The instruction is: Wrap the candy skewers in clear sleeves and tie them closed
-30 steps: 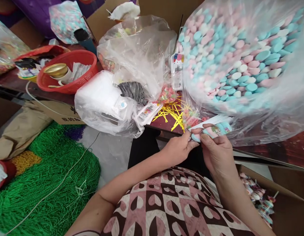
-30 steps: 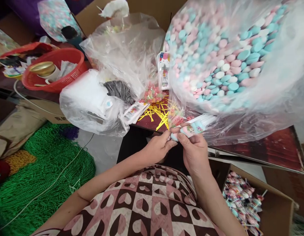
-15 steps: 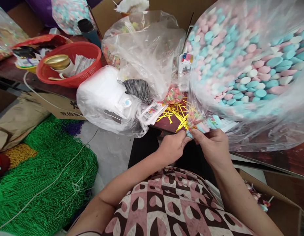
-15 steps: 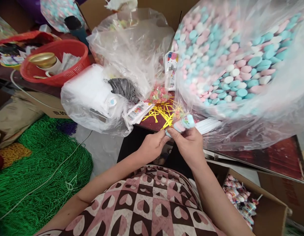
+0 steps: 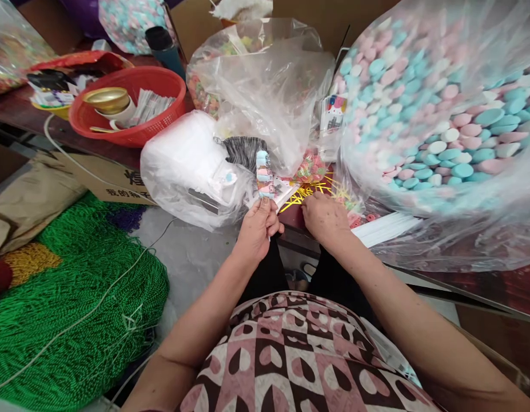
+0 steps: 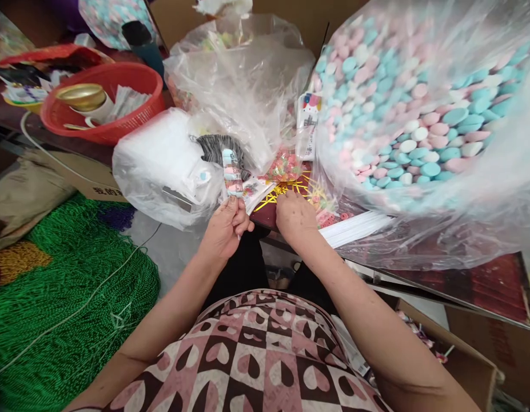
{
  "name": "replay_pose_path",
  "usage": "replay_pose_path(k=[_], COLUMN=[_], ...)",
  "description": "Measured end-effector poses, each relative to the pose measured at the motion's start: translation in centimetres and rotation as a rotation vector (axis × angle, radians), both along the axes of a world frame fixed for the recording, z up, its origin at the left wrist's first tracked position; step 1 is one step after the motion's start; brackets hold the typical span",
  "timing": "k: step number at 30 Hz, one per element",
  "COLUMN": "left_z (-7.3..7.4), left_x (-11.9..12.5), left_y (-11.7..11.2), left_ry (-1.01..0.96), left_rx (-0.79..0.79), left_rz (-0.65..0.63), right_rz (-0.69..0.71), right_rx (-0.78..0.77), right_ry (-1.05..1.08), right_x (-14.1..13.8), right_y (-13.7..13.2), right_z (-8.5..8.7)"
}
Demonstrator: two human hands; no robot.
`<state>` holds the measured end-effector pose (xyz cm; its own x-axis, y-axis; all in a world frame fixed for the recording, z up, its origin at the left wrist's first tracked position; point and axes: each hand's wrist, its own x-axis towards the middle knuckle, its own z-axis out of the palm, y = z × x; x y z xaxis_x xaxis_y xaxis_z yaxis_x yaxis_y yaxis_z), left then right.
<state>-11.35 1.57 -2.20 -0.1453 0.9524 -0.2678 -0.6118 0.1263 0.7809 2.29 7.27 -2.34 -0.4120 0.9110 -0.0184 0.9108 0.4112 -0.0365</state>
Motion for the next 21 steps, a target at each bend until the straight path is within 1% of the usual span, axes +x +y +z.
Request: replay_pose_path(k=[2, 5, 9, 11, 14, 15, 16, 18, 21], left_z=[-0.1, -0.2, -0.4, -0.5, -0.6, -0.7, -0.7, -0.8, -1.1], left_x=[0.1, 0.3, 0.3, 0.4, 0.7, 0.9, 1.0, 1.0, 0.8], left_y=[0.0, 0.0, -0.1, -0.1, -0.2, -0.2, -0.1, 0.0, 0.3], left_ry=[-0.001, -0.004, -0.006, -0.006, -0.013, -0.016, -0.018, -0.02, -0.019], left_rx=[0.0, 0.007, 0.019, 0.018, 0.015, 0.012, 0.01, 0.011, 0.022], left_rz=[-0.01, -0.013, -0.019, -0.029, -0.057, -0.068, -0.075, -0.075, -0.051], right_rz=[-0.014, -0.044, -0.06, -0.083, -0.15, -0.17, -0.181, -0.181, -0.107], right_rx=[0.004, -0.029, -0.087, -0.105, -0.13, -0.131, -0.129, -0.113, -0.067], right_ry=[-0.017, 0.04, 0.109, 0.229, 0.527, 0.596, 0.623, 0.585, 0.371], right_x=[-0.1, 0.2, 1.8, 2.9, 4.2, 4.4, 4.5, 4.5, 4.0], right_y=[0.3, 1.2, 2.7, 3.2, 3.5, 3.4, 3.4, 3.1, 2.6], right_z=[-0.2, -0.3, 0.1, 0.2, -0.1, -0.2, -0.4, -0.7, -0.5])
